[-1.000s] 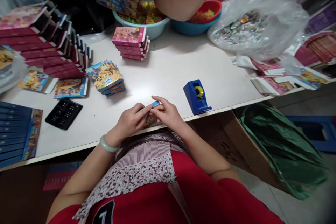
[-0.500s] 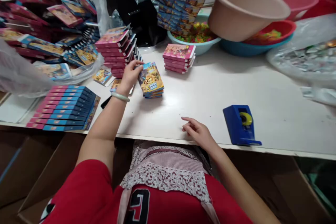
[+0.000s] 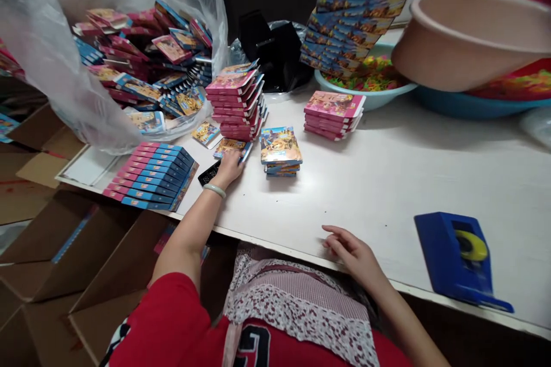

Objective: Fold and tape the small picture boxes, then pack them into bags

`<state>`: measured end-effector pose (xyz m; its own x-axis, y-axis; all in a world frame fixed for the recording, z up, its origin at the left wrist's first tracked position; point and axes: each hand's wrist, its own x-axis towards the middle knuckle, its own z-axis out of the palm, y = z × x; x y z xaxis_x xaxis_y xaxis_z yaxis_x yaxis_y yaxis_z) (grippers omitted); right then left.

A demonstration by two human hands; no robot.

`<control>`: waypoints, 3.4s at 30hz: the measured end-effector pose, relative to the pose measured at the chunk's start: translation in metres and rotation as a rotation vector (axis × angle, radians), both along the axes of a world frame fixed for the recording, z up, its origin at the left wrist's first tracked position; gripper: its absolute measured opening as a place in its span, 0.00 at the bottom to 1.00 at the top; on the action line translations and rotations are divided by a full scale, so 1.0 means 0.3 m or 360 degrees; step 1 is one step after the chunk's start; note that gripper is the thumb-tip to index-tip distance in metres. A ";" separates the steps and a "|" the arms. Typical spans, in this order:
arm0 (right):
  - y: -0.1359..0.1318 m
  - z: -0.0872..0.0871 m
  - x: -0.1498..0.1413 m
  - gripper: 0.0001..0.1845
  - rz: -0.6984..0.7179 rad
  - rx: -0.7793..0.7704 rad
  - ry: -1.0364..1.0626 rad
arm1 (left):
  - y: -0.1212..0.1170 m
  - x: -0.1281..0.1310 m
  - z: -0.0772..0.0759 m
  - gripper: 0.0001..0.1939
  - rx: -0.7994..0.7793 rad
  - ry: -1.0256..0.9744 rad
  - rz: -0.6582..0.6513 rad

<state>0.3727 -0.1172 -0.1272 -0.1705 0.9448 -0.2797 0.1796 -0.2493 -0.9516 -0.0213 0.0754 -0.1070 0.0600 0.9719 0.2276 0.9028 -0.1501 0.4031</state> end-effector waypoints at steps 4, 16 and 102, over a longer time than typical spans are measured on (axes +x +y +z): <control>0.002 0.022 -0.043 0.24 0.0140 0.0135 0.0009 | -0.039 -0.050 0.118 0.06 0.0427 -0.0150 0.0155; 0.089 0.051 -0.138 0.29 -0.0168 0.1127 -0.0095 | -0.473 0.505 0.081 0.07 0.0553 -0.1281 -0.0267; -0.026 0.164 0.007 0.26 -0.0305 0.0106 0.0509 | -0.475 0.678 0.084 0.23 0.0439 -0.0332 -0.1390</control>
